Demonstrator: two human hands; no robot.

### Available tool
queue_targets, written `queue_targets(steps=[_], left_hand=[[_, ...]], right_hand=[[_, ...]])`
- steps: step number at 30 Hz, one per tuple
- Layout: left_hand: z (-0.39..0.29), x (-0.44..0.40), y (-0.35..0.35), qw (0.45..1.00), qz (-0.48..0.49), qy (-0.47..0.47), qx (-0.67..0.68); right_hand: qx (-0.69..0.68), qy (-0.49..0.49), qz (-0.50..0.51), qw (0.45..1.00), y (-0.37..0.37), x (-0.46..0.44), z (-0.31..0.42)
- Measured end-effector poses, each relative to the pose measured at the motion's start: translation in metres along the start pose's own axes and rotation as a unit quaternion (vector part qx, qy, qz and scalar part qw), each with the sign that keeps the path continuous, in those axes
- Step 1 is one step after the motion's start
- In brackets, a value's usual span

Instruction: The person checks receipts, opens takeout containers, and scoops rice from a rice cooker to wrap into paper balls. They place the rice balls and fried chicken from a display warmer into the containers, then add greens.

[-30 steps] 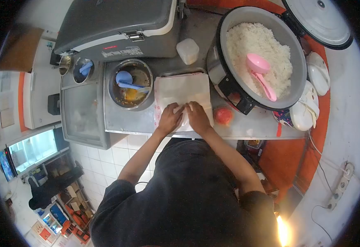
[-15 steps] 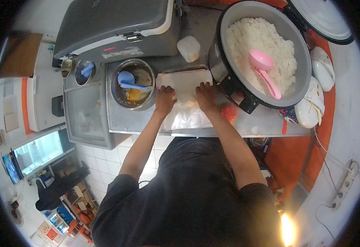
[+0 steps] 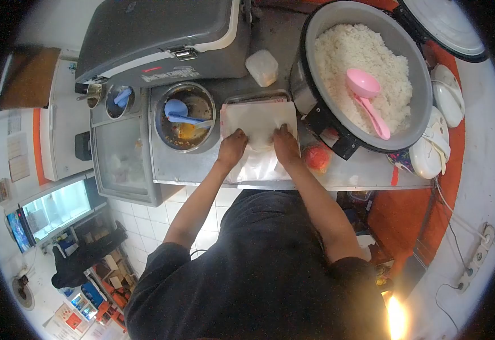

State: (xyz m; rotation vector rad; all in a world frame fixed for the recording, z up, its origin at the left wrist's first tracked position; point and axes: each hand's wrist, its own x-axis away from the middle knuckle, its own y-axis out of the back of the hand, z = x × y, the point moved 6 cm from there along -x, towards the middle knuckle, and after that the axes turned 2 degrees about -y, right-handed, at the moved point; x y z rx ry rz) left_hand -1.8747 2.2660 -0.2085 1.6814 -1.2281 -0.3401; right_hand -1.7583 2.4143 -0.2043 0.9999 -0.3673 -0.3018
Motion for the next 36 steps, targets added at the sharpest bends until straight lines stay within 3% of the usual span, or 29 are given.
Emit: queue_targets(steps=[2, 3, 5, 9, 10, 11, 12, 14, 15, 17, 19, 22, 24, 25, 26, 27, 28, 29, 30, 31, 32, 34, 35, 36], left_hand=[[-0.008, -0.002, 0.02, 0.988, -0.141, 0.027, 0.064], [-0.011, -0.005, 0.022, 0.987, -0.143, 0.028, 0.064], [-0.029, -0.008, 0.027, 0.977, -0.173, -0.091, -0.084], [-0.011, -0.011, 0.011, 0.984, -0.15, -0.096, 0.017], [0.001, -0.011, 0.004, 0.98, -0.072, -0.058, 0.179], [0.007, -0.004, -0.005, 0.942, 0.008, -0.016, 0.335], [0.001, 0.001, 0.01, 0.94, 0.005, -0.015, 0.34], [-0.021, 0.018, 0.04, 0.784, 0.068, 0.012, 0.617], [-0.015, 0.017, 0.033, 0.781, 0.023, -0.012, 0.624], [-0.008, 0.015, 0.024, 0.81, -0.016, -0.056, 0.584], [-0.004, 0.013, 0.025, 0.832, -0.061, -0.097, 0.543], [-0.007, 0.028, 0.033, 0.863, -0.001, -0.07, 0.501], [-0.002, 0.033, 0.025, 0.834, 0.073, 0.033, 0.546], [0.0, 0.033, 0.022, 0.834, 0.067, 0.036, 0.546], [0.007, 0.032, 0.013, 0.779, 0.035, 0.069, 0.622], [0.011, 0.035, 0.01, 0.715, 0.005, 0.103, 0.692], [0.012, 0.039, 0.01, 0.715, 0.002, 0.103, 0.692], [0.009, 0.043, 0.022, 0.781, -0.007, 0.067, 0.62], [0.001, 0.048, 0.04, 0.84, -0.016, 0.03, 0.542], [-0.004, 0.063, 0.049, 0.754, 0.065, 0.036, 0.653], [-0.005, 0.076, 0.057, 0.753, 0.067, 0.037, 0.654], [-0.016, 0.098, 0.061, 0.656, 0.147, 0.028, 0.74], [-0.016, 0.104, 0.061, 0.657, 0.147, 0.025, 0.739], [-0.016, 0.115, 0.05, 0.665, 0.207, 0.073, 0.714]], right_hand=[[0.004, -0.109, 0.001, 0.994, 0.009, -0.015, 0.002], [0.004, -0.107, 0.0, 0.994, 0.009, -0.018, 0.001], [0.108, -0.003, 0.009, 0.994, 0.009, -0.023, 0.013], [0.015, 0.019, 0.071, 0.997, 0.026, -0.026, 0.01], [-0.088, -0.028, 0.142, 0.986, 0.045, -0.023, 0.017], [-0.19, -0.076, 0.21, 0.956, 0.053, -0.016, 0.022], [-0.185, -0.075, 0.214, 0.956, 0.058, -0.015, 0.02], [-0.359, 0.008, 0.256, 0.897, 0.067, -0.009, 0.031], [-0.357, 0.008, 0.256, 0.898, 0.08, -0.01, 0.04], [-0.459, -0.05, 0.365, 0.808, 0.088, -0.001, 0.062], [-0.457, -0.037, 0.359, 0.813, 0.081, 0.0, 0.064], [-0.434, -0.023, 0.337, 0.835, 0.048, 0.003, 0.055], [-0.411, -0.014, 0.316, 0.855, 0.05, 0.0, 0.07], [-0.33, -0.076, 0.316, 0.886, 0.047, 0.003, 0.068], [-0.247, -0.138, 0.309, 0.908, 0.05, 0.007, 0.072], [-0.193, -0.088, 0.292, 0.932, 0.052, 0.009, 0.088], [-0.192, -0.086, 0.294, 0.932, 0.045, 0.015, 0.092], [-0.201, 0.085, 0.249, 0.944, 0.044, 0.018, 0.11], [-0.223, 0.11, 0.285, 0.926, 0.055, 0.023, 0.126], [-0.245, 0.132, 0.321, 0.905, 0.067, 0.028, 0.142], [-0.246, 0.13, 0.322, 0.905, 0.079, 0.028, 0.151], [-0.35, 0.124, 0.39, 0.842, 0.089, 0.031, 0.167], [-0.277, 0.304, 0.154, 0.898, 0.077, 0.038, 0.162], [-0.276, 0.304, 0.154, 0.899, 0.085, 0.043, 0.169]])
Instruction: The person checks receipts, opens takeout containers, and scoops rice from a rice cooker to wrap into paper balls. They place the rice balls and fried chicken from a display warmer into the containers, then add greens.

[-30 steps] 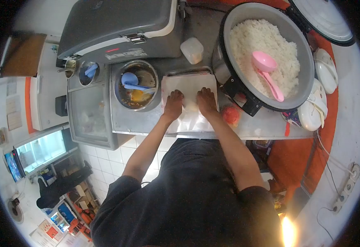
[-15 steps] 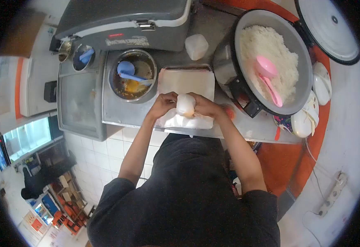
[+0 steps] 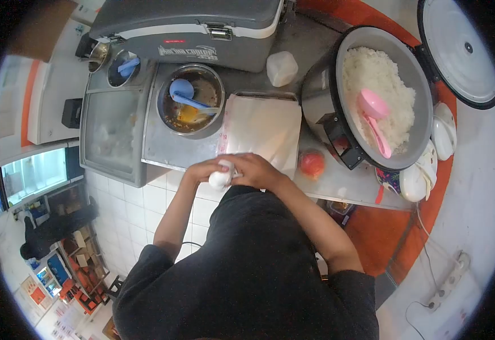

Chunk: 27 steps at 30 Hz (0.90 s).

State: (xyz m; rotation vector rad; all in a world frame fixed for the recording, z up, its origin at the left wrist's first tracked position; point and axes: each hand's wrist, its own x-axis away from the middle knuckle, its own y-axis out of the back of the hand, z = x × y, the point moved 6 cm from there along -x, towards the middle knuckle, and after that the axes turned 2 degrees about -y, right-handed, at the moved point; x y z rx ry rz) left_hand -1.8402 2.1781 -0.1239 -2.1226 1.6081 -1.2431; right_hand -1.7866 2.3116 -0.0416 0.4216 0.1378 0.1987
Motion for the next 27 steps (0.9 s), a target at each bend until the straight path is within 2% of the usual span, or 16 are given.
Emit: queue_targets(steps=[2, 3, 4, 6, 7, 9, 10, 11, 13, 15, 17, 18, 20, 22, 25, 27], left_hand=[[0.026, 0.01, 0.006, 0.997, 0.003, 0.081, -0.016], [0.031, 0.008, 0.011, 0.999, 0.018, 0.012, -0.05], [0.035, 0.007, 0.015, 0.994, 0.033, -0.059, -0.083], [0.014, 0.019, 0.006, 0.996, -0.031, -0.063, -0.049], [0.016, 0.027, 0.041, 0.961, -0.215, -0.092, -0.149], [0.013, 0.057, 0.081, 0.811, -0.481, -0.112, -0.312], [0.014, 0.073, 0.09, 0.727, -0.566, -0.104, -0.374], [0.03, 0.08, 0.117, 0.694, -0.593, -0.117, -0.391], [0.041, 0.076, 0.131, 0.668, -0.608, -0.137, -0.405], [0.006, 0.081, 0.092, 0.473, -0.641, -0.179, -0.578], [-0.001, 0.076, 0.07, 0.486, -0.632, -0.174, -0.578], [0.0, 0.071, 0.061, 0.493, -0.628, -0.159, -0.581], [0.015, 0.033, 0.035, 0.655, -0.429, -0.268, -0.561], [-0.003, -0.005, -0.024, 0.652, -0.366, -0.322, -0.58], [-0.01, -0.062, -0.051, 0.68, -0.359, -0.273, -0.578], [0.013, -0.104, -0.052, 0.592, -0.288, -0.221, -0.72]], right_hand=[[-0.045, -0.145, 0.159, 0.976, -0.016, 0.006, 0.005], [0.044, -0.031, 0.06, 0.997, -0.015, 0.005, 0.019], [0.047, -0.034, 0.059, 0.997, -0.015, 0.007, 0.017], [0.202, -0.098, 0.085, 0.971, 0.0, 0.001, 0.022], [0.281, -0.01, 0.011, 0.96, 0.02, 0.003, 0.033], [0.188, -0.024, -0.19, 0.963, 0.094, 0.013, 0.077], [0.204, -0.125, -0.217, 0.946, 0.13, 0.025, 0.092], [0.13, -0.136, -0.351, 0.917, 0.169, 0.051, 0.085], [0.298, -0.268, -0.372, 0.837, 0.243, 0.077, 0.106], [0.388, -0.304, -0.348, 0.798, 0.3, 0.11, 0.084], [0.423, -0.53, -0.111, 0.726, 0.313, 0.146, 0.016], [0.429, -0.532, -0.12, 0.72, 0.316, 0.149, 0.011], [0.42, -0.526, -0.118, 0.73, 0.318, 0.147, -0.001], [0.412, -0.509, -0.133, 0.744, 0.326, 0.149, -0.009], [0.418, -0.48, -0.092, 0.766, 0.355, 0.154, -0.032], [0.438, -0.466, -0.041, 0.768, 0.375, 0.155, -0.037]])
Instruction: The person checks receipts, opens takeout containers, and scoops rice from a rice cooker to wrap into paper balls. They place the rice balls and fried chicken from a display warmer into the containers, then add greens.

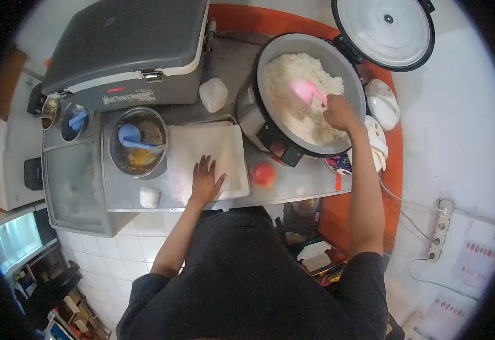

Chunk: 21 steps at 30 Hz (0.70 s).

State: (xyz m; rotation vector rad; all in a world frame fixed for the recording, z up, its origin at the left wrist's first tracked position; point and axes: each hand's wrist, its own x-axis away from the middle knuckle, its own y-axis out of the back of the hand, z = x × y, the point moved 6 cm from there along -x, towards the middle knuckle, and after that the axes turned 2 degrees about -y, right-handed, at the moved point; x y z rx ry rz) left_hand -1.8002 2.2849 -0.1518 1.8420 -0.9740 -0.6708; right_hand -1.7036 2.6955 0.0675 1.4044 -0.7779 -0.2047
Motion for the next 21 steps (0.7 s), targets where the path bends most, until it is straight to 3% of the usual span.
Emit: queue_targets(steps=[1, 2, 3, 6, 8, 12, 14, 17, 19, 21], left_hand=[[-0.003, -0.003, -0.012, 1.0, -0.006, -0.001, 0.003], [-0.009, -0.003, -0.027, 0.999, 0.05, -0.006, 0.011], [-0.016, 0.0, -0.036, 0.994, 0.11, -0.013, 0.017], [-0.032, 0.008, -0.037, 0.986, 0.143, -0.066, 0.052], [-0.039, 0.003, -0.032, 0.979, 0.163, -0.085, 0.091], [-0.063, -0.033, 0.042, 0.937, 0.121, -0.064, 0.321], [-0.103, -0.055, 0.097, 0.917, 0.103, -0.089, 0.375], [-0.151, -0.077, 0.109, 0.846, 0.153, -0.06, 0.508], [-0.157, -0.087, 0.093, 0.904, 0.053, -0.035, 0.423], [-0.157, -0.09, 0.093, 0.888, 0.053, -0.022, 0.455]], right_hand=[[-0.001, 0.015, -0.089, 0.996, 0.019, -0.005, -0.005], [-0.004, 0.031, -0.179, 0.983, 0.039, -0.009, -0.009], [-0.002, 0.028, -0.182, 0.983, 0.057, -0.011, 0.004], [-0.042, -0.046, -0.231, 0.971, 0.078, -0.032, 0.002], [0.123, -0.006, -0.165, 0.979, 0.038, -0.074, -0.017], [0.06, 0.039, -0.128, 0.989, 0.031, -0.061, 0.026], [0.011, 0.083, 0.02, 0.996, 0.016, -0.058, 0.034], [0.019, 0.09, 0.066, 0.994, 0.008, -0.048, 0.046], [0.04, 0.119, 0.051, 0.991, 0.011, -0.048, 0.041], [-0.064, 0.042, 0.195, 0.978, 0.034, -0.026, 0.049]])
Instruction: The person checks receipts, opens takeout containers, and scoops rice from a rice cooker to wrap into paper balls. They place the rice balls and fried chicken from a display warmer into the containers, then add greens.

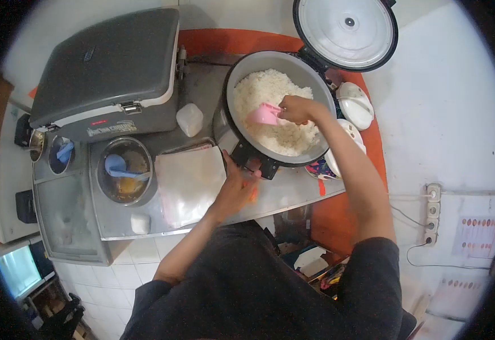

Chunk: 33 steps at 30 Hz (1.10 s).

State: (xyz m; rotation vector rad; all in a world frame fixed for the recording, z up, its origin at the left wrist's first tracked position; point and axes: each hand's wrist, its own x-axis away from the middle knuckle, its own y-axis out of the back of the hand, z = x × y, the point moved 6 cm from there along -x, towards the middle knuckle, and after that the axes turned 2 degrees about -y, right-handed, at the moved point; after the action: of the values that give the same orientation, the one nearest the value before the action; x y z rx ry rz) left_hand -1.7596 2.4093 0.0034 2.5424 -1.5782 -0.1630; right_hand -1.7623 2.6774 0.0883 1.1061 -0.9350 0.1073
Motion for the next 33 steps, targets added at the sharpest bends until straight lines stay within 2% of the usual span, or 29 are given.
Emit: queue_targets(steps=[1, 2, 4, 5, 6, 8, 9, 10, 12, 16, 17, 18, 20, 21, 23, 24, 25, 26, 28, 30, 33], left_hand=[[0.003, 0.0, 0.0, 0.999, -0.006, 0.017, 0.036], [0.007, 0.0, -0.001, 0.999, -0.005, 0.015, 0.038], [0.011, 0.001, -0.005, 1.0, -0.017, 0.004, 0.019], [0.011, 0.0, -0.006, 1.0, -0.022, 0.001, 0.014], [0.008, 0.0, -0.005, 0.999, -0.016, 0.004, 0.034], [0.009, -0.001, -0.007, 0.999, -0.005, 0.009, 0.053], [0.008, -0.001, -0.006, 0.999, -0.013, -0.005, 0.04], [0.008, 0.001, -0.005, 0.999, -0.016, -0.01, 0.033], [0.005, 0.002, -0.004, 0.998, 0.004, 0.016, 0.057], [0.009, 0.0, -0.008, 0.992, 0.035, 0.042, 0.114], [0.011, 0.002, -0.01, 0.991, 0.04, 0.044, 0.123], [0.005, 0.001, -0.006, 0.998, 0.015, -0.017, -0.054], [-0.002, -0.003, -0.004, 0.971, -0.01, -0.077, -0.225], [-0.003, -0.003, -0.002, 0.992, 0.016, -0.053, -0.115], [-0.007, -0.002, 0.001, 0.999, 0.043, -0.025, -0.002], [-0.007, -0.005, 0.001, 0.995, 0.051, 0.01, 0.081], [-0.004, -0.005, 0.001, 0.991, 0.054, 0.029, 0.12], [-0.001, -0.005, 0.001, 0.985, 0.055, 0.049, 0.159], [0.01, -0.004, -0.004, 0.991, 0.087, 0.041, 0.093], [0.02, -0.003, -0.011, 0.993, 0.101, 0.026, 0.049], [0.017, -0.005, -0.009, 0.996, 0.084, 0.006, -0.005]], right_hand=[[-0.078, -0.041, 0.06, 0.994, 0.007, 0.015, 0.004], [-0.077, -0.044, 0.059, 0.994, 0.009, 0.011, -0.004], [-0.115, -0.007, -0.197, 0.974, 0.039, -0.009, -0.035], [-0.061, -0.02, -0.231, 0.971, 0.043, -0.035, -0.058], [-0.062, -0.022, -0.226, 0.972, 0.029, -0.044, -0.065], [0.018, 0.02, -0.321, 0.947, 0.015, -0.049, -0.053], [-0.094, -0.102, -0.181, 0.974, 0.008, -0.04, -0.042], [-0.095, -0.101, -0.178, 0.974, 0.009, -0.03, -0.036], [-0.186, -0.09, -0.052, 0.977, -0.015, -0.014, -0.036], [-0.147, 0.009, 0.076, 0.986, -0.04, 0.007, -0.002], [-0.167, -0.035, 0.096, 0.981, -0.035, 0.022, 0.013], [-0.172, -0.038, 0.091, 0.98, -0.033, 0.023, 0.004], [-0.166, 0.024, 0.205, 0.964, -0.041, 0.024, -0.008], [-0.171, 0.021, 0.21, 0.963, -0.039, 0.031, -0.003], [-0.253, -0.052, 0.242, 0.935, -0.033, 0.047, 0.001], [-0.249, -0.053, 0.243, 0.936, -0.051, 0.035, -0.013], [-0.25, 0.031, 0.169, 0.953, -0.081, 0.012, -0.031], [-0.25, 0.051, 0.136, 0.957, -0.075, 0.023, -0.026], [-0.244, 0.089, 0.067, 0.963, -0.062, 0.045, -0.012], [-0.304, -0.003, 0.133, 0.944, -0.039, 0.07, 0.008], [-0.274, 0.083, 0.087, 0.954, -0.063, 0.051, -0.002]])
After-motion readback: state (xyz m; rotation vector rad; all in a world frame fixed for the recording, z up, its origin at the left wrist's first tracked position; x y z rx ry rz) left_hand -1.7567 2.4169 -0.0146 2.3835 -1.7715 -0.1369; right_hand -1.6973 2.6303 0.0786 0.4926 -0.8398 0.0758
